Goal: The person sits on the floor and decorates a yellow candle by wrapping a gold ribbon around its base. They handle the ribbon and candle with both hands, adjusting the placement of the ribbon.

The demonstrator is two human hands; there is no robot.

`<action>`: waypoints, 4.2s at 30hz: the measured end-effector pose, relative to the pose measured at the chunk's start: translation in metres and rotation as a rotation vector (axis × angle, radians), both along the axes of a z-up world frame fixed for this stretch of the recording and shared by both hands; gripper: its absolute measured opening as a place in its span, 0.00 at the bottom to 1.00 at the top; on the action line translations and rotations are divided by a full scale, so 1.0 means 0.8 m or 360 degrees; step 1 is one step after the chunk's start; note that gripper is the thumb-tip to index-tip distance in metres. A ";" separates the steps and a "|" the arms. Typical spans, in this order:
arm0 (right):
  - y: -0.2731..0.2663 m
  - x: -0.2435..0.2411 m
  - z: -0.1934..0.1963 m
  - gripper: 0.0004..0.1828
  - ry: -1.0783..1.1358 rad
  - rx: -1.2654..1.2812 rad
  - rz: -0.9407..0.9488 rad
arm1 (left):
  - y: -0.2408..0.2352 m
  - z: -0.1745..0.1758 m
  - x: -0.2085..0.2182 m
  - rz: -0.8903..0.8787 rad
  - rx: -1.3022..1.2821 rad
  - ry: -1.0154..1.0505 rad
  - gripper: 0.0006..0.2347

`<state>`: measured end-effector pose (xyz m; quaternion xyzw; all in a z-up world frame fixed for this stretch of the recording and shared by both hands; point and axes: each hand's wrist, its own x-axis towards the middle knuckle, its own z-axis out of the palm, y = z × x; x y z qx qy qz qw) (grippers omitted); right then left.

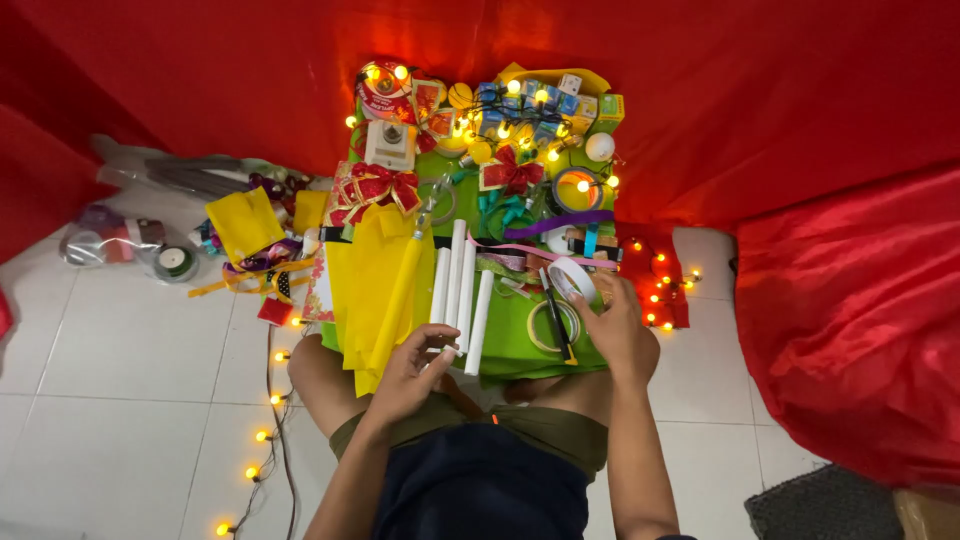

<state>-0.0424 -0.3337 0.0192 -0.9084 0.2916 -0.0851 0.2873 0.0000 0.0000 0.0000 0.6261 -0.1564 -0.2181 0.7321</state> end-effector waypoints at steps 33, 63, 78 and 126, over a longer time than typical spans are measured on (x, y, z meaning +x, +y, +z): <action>0.172 -0.023 0.008 0.08 -0.0921 0.1660 0.0747 | -0.065 0.020 -0.029 0.0426 -0.0316 0.0048 0.11; 0.020 -0.092 -0.057 0.07 -0.0847 0.1794 0.0071 | -0.079 -0.004 0.127 0.0199 0.1012 -0.0848 0.08; -0.021 -0.117 -0.048 0.05 -0.0940 0.1673 -0.0044 | -0.230 -0.100 0.253 -0.0061 0.1549 -0.1181 0.11; 0.040 -0.055 -0.051 0.07 -0.0805 0.1632 0.0191 | 0.000 0.026 0.130 0.0595 0.0578 -0.0947 0.07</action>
